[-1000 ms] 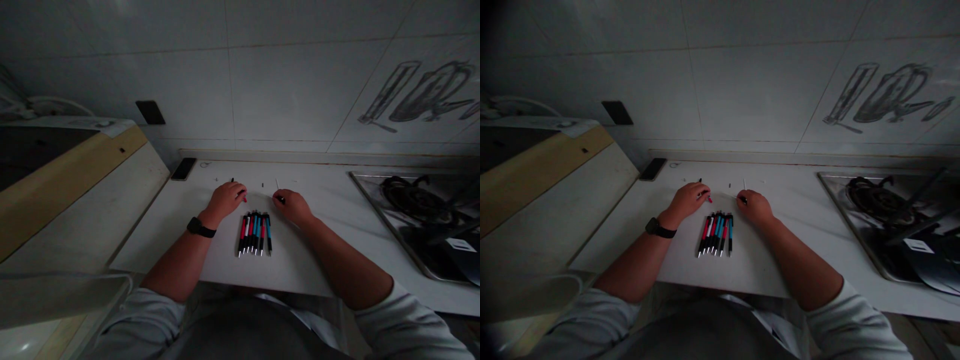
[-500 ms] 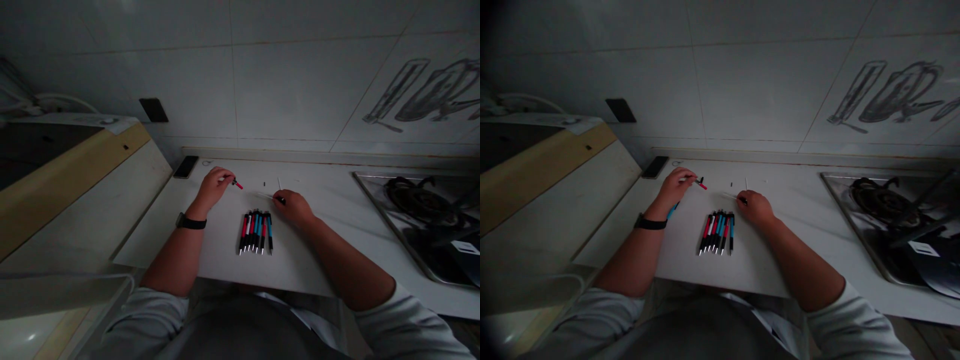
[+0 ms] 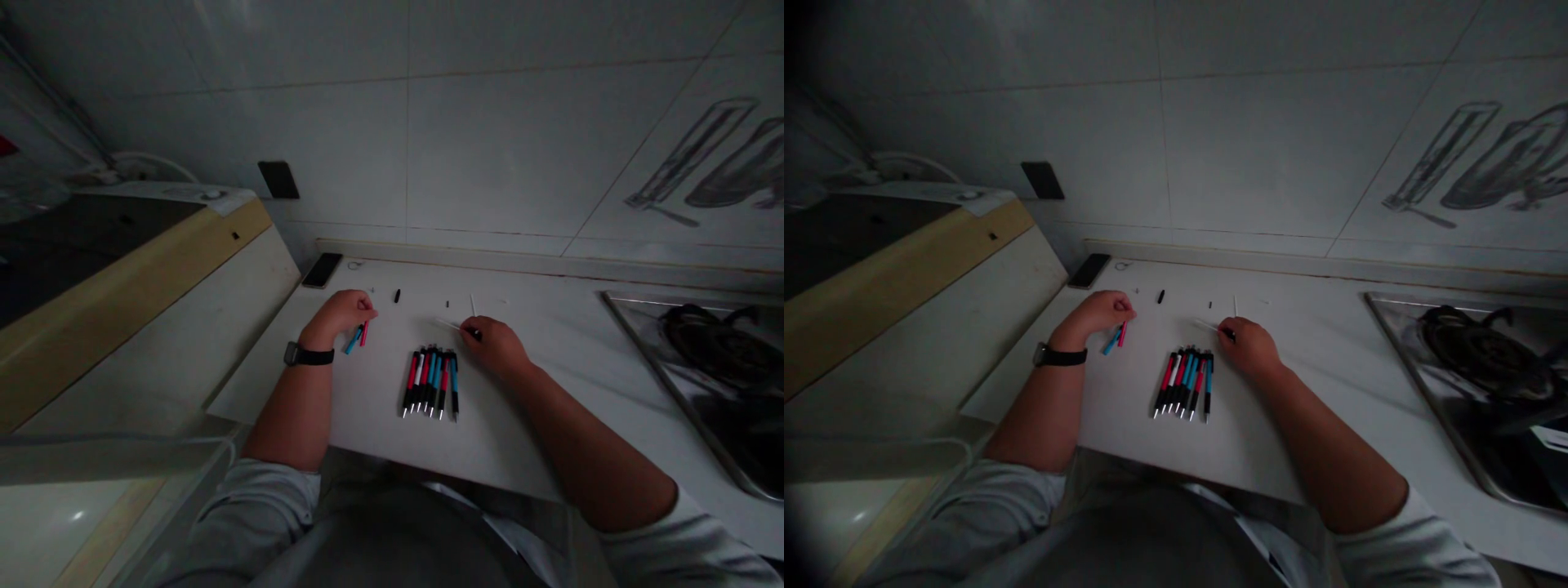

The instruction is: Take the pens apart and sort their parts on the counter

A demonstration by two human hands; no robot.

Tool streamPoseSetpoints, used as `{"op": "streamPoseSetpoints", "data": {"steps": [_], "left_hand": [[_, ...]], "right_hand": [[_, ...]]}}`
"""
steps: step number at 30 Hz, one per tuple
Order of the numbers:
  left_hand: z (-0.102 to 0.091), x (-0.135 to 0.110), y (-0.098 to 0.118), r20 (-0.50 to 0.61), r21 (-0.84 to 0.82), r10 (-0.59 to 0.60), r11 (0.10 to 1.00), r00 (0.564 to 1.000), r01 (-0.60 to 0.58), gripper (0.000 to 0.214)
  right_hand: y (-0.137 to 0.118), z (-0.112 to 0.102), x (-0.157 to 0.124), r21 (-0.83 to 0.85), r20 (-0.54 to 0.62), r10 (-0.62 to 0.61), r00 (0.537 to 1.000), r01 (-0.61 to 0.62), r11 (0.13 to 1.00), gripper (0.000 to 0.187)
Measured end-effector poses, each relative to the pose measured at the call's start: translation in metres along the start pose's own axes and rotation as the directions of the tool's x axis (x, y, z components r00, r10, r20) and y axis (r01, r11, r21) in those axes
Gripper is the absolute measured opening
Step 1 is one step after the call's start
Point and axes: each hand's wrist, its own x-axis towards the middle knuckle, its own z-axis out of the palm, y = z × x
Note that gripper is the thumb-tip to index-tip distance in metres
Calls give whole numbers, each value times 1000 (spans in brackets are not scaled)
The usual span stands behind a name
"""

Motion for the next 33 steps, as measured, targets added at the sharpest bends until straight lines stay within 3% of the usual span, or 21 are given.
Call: {"op": "streamPoseSetpoints", "data": {"steps": [3, 7, 11, 18, 33], "left_hand": [[16, 1, 5, 33, 190, 18, 981, 999, -24, 13], [26, 4, 4, 92, 285, 15, 958, 996, -41, 19], [27, 6, -3, 79, 276, 10, 961, 997, -32, 23], [20, 5, -10, 156, 266, 21, 962, 988, -62, 8], [8, 6, -29, 132, 281, -64, 960, 989, 24, 10]], "right_hand": [[0, 0, 0, -11, 8, 1, 1000, -1, 1000, 20], [0, 1, 0, -21, -1, -10, 1000, 10, 1000, 21], [0, 1, 0, -16, 0, -22, 1000, 22, 1000, 21], [-1, 0, 0, -22, 12, -16, 1000, 16, 1000, 21], [-2, 0, -1, -12, -5, -31, 1000, 31, 999, 21]]}}
